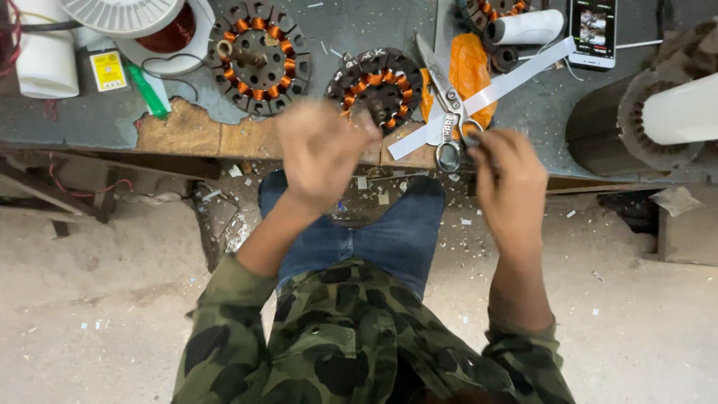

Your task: The person cuts a white insulating strip with scissors and inserts the pieces into the slots of a motor stator. They repeat this process for multiple slots, handling the stator and strip repeatedly.

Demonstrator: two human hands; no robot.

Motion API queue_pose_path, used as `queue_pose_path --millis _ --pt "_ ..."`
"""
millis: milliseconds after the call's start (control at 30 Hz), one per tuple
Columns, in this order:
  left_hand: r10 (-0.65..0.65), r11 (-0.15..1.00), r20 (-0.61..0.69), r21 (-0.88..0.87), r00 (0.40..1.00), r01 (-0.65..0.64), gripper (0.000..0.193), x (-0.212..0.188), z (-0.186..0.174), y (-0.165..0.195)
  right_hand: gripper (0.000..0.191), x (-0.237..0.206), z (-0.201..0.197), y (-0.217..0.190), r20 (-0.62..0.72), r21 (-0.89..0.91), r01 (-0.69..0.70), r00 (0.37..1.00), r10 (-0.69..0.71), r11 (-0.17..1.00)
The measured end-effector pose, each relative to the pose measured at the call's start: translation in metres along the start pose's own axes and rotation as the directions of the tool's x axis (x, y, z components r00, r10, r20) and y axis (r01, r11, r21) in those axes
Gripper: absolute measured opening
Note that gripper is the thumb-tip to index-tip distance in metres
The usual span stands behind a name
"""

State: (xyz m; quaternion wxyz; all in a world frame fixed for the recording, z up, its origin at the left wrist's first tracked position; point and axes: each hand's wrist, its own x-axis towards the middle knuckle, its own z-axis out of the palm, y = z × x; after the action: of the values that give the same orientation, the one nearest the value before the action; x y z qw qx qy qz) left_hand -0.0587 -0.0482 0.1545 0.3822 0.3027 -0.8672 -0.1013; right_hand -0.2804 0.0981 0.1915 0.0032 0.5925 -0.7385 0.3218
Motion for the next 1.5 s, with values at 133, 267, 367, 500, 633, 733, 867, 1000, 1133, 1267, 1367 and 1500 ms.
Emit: queue_pose_path --millis 133,267,367,500,633,733,867,1000,1133,1267,1367,1500 --pt "0.534 0.828 -0.112 0.271 0.838 -0.491 0.033 -0.024 0.015 0.004 0.031 -0.012 0.012 0.003 0.061 -0.107 0.133 0.990 -0.127 0.985" --pt "0.526 0.827 -0.037 0.258 0.850 -0.500 0.028 -0.023 0.026 0.003 0.050 0.009 0.016 0.008 0.175 -0.173 0.136 0.979 -0.105 0.976" --pt "0.546 0.824 -0.036 0.203 0.837 -0.528 0.026 -0.016 0.026 0.008 0.057 0.039 0.000 0.018 0.365 -0.087 -0.109 0.922 0.133 0.990" --pt "0.458 0.887 -0.094 -0.023 0.884 -0.462 0.028 -0.015 0.027 0.023 0.056 0.032 -0.040 0.031 0.319 0.234 -0.278 0.927 0.197 0.932" --pt "-0.114 0.882 -0.194 -0.472 0.974 0.009 0.028 -0.025 0.049 0.047 0.064 -0.029 -0.045 0.036 0.021 0.495 -0.200 0.976 0.218 0.845" --pt "-0.532 0.194 0.199 -0.917 0.823 0.347 0.028 -0.027 0.066 0.051 0.064 -0.076 -0.017 0.042 -0.205 0.375 -0.245 0.919 0.338 0.894" --pt "-0.548 -0.147 0.318 -0.947 0.774 0.285 0.030 -0.033 0.072 0.046 0.069 -0.131 0.057 0.052 0.349 0.724 -0.440 0.898 0.267 0.531" --pt "-0.548 -0.149 0.349 -0.935 0.761 0.321 0.031 -0.044 0.066 0.038 0.086 -0.161 0.111 0.066 0.573 0.759 -0.560 0.817 0.068 0.331" --pt "-0.581 -0.053 0.384 -0.898 0.717 0.437 0.028 -0.050 0.063 0.037 0.108 -0.150 0.115 0.080 0.565 0.791 -0.515 0.822 -0.069 0.331" --pt "-0.620 -0.111 0.332 -0.934 0.711 0.339 0.033 -0.046 0.065 0.039 0.113 -0.125 0.113 0.071 0.557 0.813 -0.509 0.822 -0.121 0.284" --pt "-0.621 -0.080 0.307 -0.940 0.721 0.332 0.033 -0.044 0.063 0.039 0.101 -0.112 0.110 0.058 0.616 0.761 -0.573 0.785 -0.062 0.303" --pt "-0.618 -0.092 0.348 -0.923 0.705 0.374 0.033 -0.046 0.060 0.040 0.098 -0.107 0.106 0.048 0.640 0.721 -0.588 0.768 -0.025 0.367"
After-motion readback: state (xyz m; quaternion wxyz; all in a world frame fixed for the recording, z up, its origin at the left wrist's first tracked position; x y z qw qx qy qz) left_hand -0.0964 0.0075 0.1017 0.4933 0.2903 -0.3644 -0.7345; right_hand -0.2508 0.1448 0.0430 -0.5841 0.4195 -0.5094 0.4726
